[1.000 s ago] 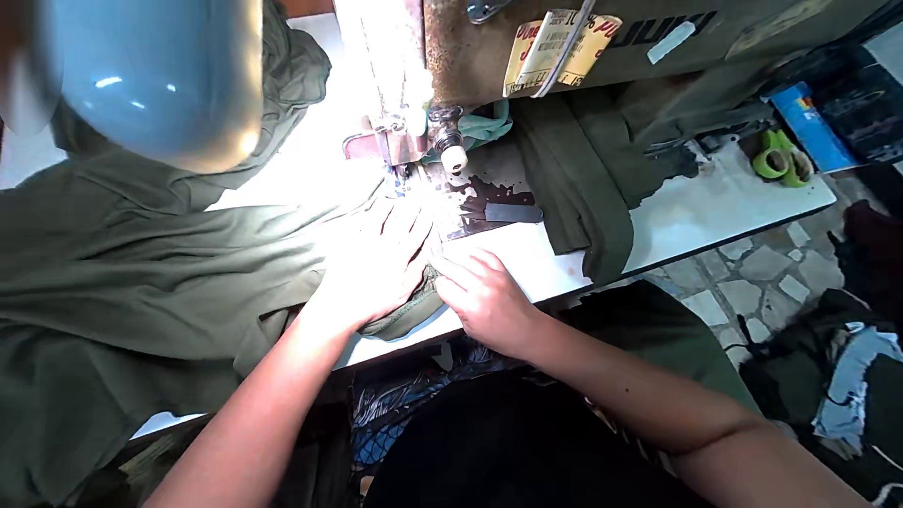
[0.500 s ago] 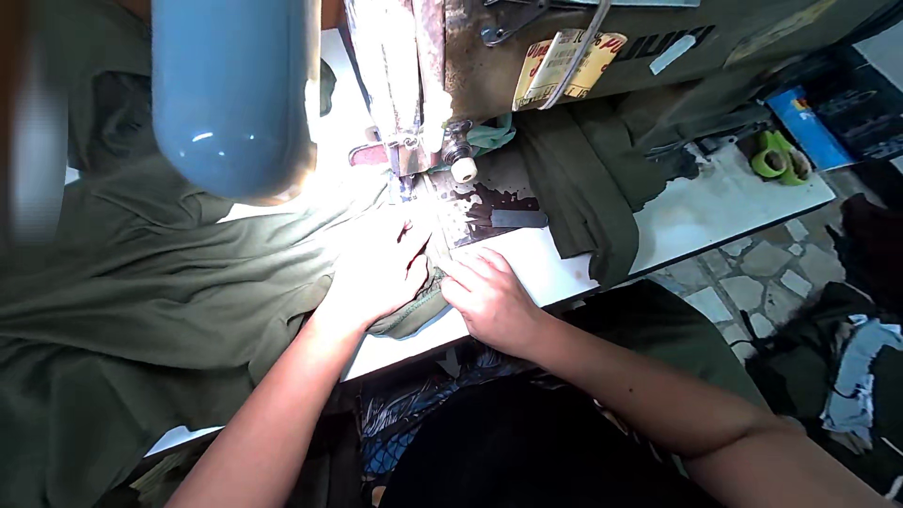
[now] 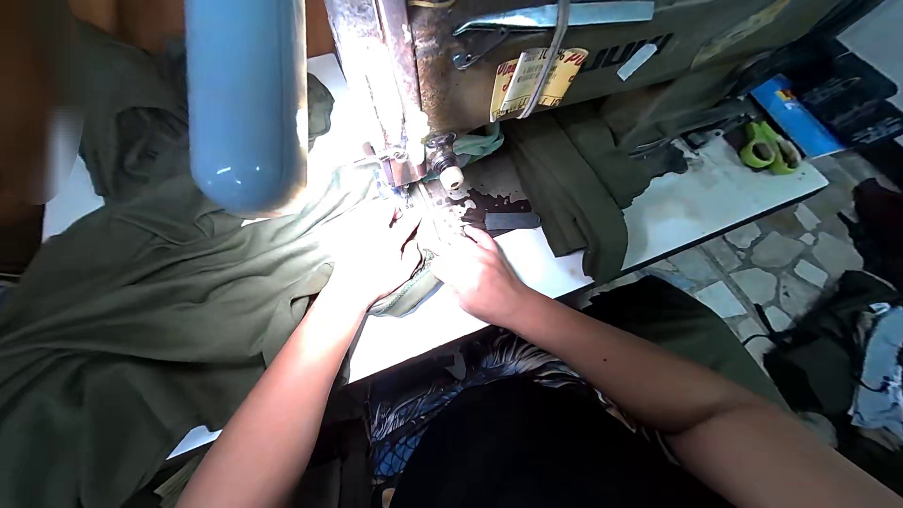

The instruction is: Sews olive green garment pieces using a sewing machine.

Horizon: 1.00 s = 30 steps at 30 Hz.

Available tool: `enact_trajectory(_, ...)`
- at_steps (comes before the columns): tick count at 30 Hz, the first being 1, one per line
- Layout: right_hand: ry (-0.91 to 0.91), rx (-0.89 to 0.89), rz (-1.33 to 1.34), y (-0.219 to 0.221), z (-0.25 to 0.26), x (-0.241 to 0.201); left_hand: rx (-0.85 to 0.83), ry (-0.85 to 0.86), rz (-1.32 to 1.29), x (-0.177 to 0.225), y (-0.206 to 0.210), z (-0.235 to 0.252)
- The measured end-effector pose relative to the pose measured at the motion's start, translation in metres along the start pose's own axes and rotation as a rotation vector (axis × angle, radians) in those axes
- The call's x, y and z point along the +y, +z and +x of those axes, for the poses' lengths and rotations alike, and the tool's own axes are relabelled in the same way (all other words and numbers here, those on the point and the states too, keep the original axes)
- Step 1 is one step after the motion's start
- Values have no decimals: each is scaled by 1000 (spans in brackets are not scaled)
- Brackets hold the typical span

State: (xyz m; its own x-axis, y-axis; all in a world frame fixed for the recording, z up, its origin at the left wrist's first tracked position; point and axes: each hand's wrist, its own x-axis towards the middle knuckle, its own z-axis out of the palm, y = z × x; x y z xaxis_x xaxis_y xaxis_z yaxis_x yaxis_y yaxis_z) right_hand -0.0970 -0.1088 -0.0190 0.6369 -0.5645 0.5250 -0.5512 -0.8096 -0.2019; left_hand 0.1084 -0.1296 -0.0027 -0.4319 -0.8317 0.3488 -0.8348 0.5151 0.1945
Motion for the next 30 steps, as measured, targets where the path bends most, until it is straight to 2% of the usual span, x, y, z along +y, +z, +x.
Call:
enact_trajectory(4,32,-29,4,-1,3,0,-123,-125,3,24,-13,-1)
enact_trajectory(9,30,-45,9,-4,2,1,-41,-99,-113,57,0,-35)
enact_trajectory(17,45,-106,-35,-5,6,1,-41,-96,-74,51,4,-33)
enact_trajectory(21,59,-110,-40,-2,11,5,19,-84,-64,44,7,-27)
enact_trajectory(30,113,-175,-34,4,30,18,-58,-194,-14,35,5,-11)
